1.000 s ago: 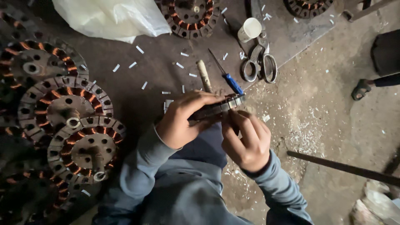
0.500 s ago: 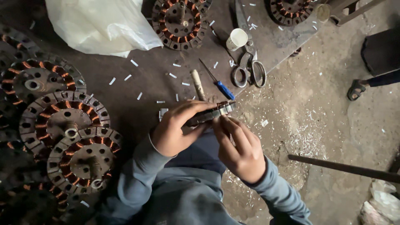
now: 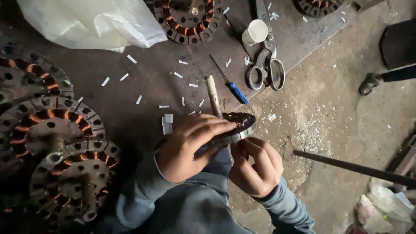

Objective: The person inserts small white insulating pieces into the slots of a circular motor stator. They use a screwdriver to push the pieces into place and adjust the copper windings. The person handles multiple stators and uses a pair of scissors to cut a piece of insulation.

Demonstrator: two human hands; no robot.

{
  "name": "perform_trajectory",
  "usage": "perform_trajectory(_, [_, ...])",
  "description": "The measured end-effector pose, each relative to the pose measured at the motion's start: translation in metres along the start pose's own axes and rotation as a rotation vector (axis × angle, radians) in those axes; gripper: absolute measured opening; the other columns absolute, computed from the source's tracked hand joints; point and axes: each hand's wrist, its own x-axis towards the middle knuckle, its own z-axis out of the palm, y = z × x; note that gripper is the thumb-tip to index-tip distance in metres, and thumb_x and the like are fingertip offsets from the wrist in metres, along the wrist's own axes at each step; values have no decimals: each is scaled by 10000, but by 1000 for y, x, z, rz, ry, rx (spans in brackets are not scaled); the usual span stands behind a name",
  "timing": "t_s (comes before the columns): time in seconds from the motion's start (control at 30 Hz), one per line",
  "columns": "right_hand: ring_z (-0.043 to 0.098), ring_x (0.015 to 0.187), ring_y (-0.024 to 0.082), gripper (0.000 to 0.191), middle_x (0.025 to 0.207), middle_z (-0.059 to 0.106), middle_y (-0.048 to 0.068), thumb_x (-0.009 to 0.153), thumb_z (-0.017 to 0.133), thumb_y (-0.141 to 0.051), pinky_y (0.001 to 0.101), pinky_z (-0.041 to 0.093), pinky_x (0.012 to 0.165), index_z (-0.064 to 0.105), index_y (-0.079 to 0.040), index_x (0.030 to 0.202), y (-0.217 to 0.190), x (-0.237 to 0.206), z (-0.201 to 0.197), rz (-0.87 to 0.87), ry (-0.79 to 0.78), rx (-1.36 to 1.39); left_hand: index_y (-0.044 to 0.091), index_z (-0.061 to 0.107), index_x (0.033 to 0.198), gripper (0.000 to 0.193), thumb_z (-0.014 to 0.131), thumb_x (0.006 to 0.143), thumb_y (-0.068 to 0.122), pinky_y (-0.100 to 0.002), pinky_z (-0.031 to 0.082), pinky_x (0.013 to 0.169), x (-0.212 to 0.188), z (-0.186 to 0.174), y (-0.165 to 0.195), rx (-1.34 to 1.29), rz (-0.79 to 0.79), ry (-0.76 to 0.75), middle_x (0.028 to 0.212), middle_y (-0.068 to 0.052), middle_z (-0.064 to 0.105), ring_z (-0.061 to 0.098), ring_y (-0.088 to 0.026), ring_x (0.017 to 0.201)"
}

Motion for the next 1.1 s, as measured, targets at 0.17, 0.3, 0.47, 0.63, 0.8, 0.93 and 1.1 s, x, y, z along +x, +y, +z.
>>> perform_trajectory(0.17, [684,788,351,165,931,647,189,687,670,83,412,588,654,664,35,845,5,-5,-3,-73,-74,13,60,614,1355,554,740,826,-43,-399,515,1064,1,-1,-2,-22,21,-26,1310,-107,671,660,-299,1240])
perform_trajectory(0.3, [666,798,335,163,905,625,148,678,690,115,425,588,675,662,18,806,6,-8,-3,57,-21,22,37,603,1377,603,699,791,-68,-419,508,1079,1,-1,-3,-28,3,-53,1319,-118,660,645,-317,1245])
perform_trajectory(0.47, [661,736,347,179,799,593,130,648,734,72,428,563,628,609,-17,739,10,1,0,27,-52,171,38,599,1380,580,677,817,-80,-428,503,1089,1,1,-8,-44,19,-47,1339,-120,652,647,-312,1264])
perform_trajectory(0.63, [643,685,313,190,751,588,134,685,655,176,399,567,655,608,20,783,3,-1,11,301,149,148,28,593,1402,591,669,828,-90,-423,515,1087,-2,6,-10,0,12,-60,1337,-117,656,654,-298,1253])
perform_trajectory(0.8, [643,756,245,171,815,603,108,711,657,109,385,581,698,640,30,862,-5,-12,15,429,174,235,19,604,1372,592,752,799,-14,-439,516,1055,-3,9,-13,-10,9,-53,1316,-126,656,653,-285,1216])
perform_trajectory(0.93, [602,1131,276,312,1139,566,131,833,771,-73,430,580,939,611,-22,1096,-3,-9,26,564,325,302,16,614,1248,562,897,807,217,-423,539,964,4,21,-22,0,71,78,1210,-115,679,673,-244,1107])
perform_trajectory(1.1, [499,1366,482,272,1249,606,232,959,624,-198,635,394,1176,582,-10,1153,17,-16,14,661,-111,668,-2,623,1276,537,872,824,148,-440,531,977,-10,12,-26,38,110,40,1239,-124,687,677,-266,1128])
